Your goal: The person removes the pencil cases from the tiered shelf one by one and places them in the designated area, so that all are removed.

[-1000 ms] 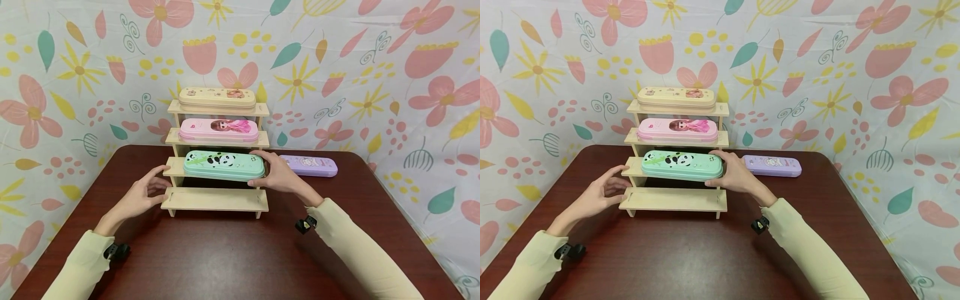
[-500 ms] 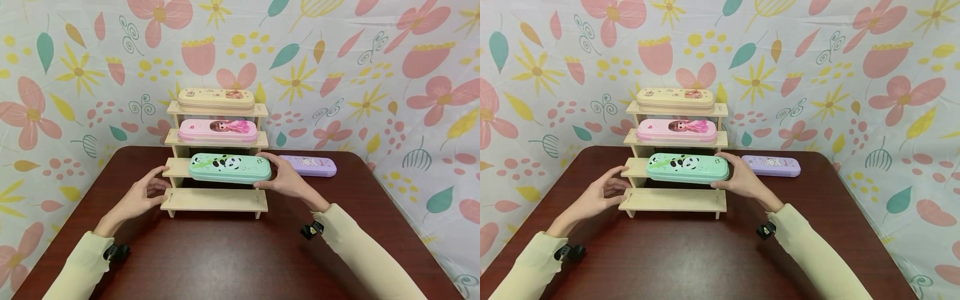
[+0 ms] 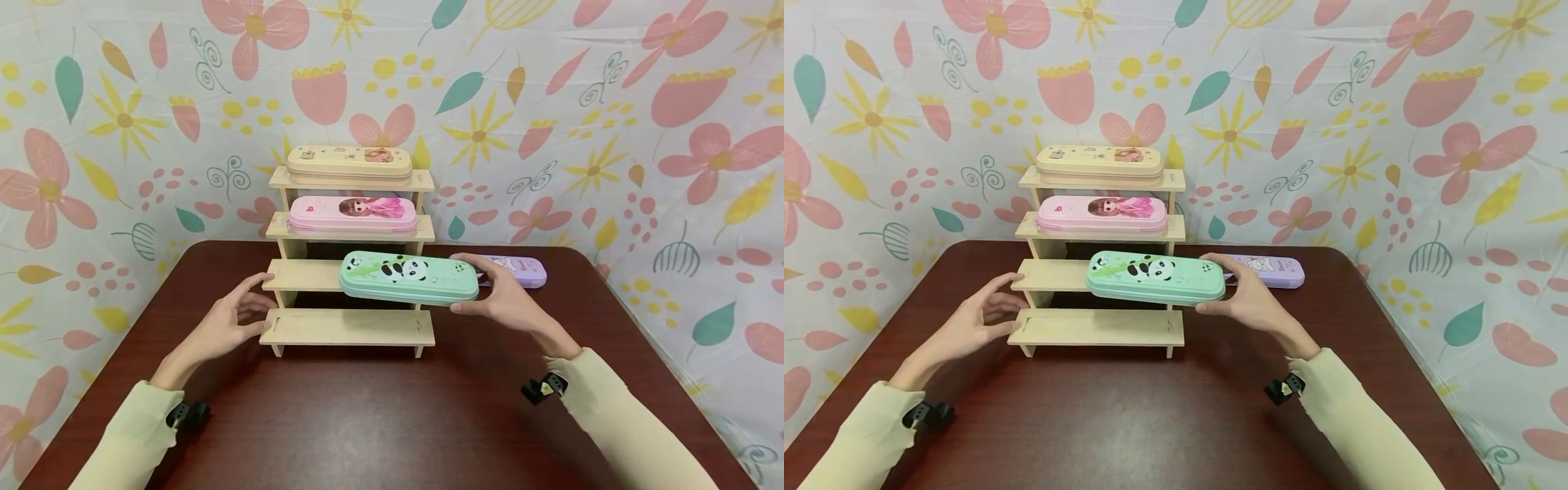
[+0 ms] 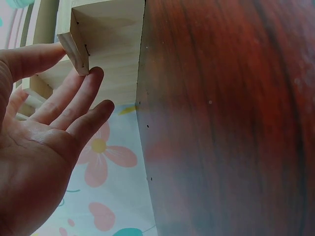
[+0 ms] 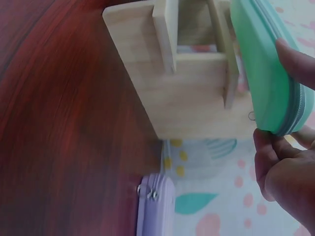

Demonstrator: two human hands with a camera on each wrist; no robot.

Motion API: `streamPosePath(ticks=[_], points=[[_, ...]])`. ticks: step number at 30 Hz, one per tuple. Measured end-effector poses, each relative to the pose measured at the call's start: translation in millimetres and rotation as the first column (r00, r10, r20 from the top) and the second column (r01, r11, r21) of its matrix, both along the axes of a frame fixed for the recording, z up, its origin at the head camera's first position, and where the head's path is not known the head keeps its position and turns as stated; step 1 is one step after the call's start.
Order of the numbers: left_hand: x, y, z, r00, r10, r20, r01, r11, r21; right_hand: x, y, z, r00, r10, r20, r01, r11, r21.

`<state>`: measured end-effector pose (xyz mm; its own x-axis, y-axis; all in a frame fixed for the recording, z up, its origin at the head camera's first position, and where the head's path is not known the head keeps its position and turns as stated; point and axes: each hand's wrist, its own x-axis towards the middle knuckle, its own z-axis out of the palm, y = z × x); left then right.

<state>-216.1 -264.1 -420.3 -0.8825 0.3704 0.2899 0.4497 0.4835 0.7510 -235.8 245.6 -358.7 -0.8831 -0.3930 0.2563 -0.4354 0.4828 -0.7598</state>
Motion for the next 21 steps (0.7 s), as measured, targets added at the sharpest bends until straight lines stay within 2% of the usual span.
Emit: streamPosePath(ticks=[9, 14, 21], points=[[1.3, -0.6, -0.3, 1.0, 0.002, 0.001, -0.002, 1.0, -0.001, 14.3, 44, 1.2, 1.0, 0.005, 0.016, -0.004, 0.998, -0.065], [-0.7, -1.0, -1.4, 1.0, -0.006, -0.015, 0.006, 1.0, -0.006, 23.3, 72, 1.2, 1.0, -0.028, 0.002, 0.028, 0.998, -0.053], [-1.9, -1.4, -1.9, 1.0, -0.015, -0.022, 0.015, 1.0, -0.001, 29.4, 118, -2.2, 0.998, -0.047, 0.042, 0.05, 0.996, -0.068]])
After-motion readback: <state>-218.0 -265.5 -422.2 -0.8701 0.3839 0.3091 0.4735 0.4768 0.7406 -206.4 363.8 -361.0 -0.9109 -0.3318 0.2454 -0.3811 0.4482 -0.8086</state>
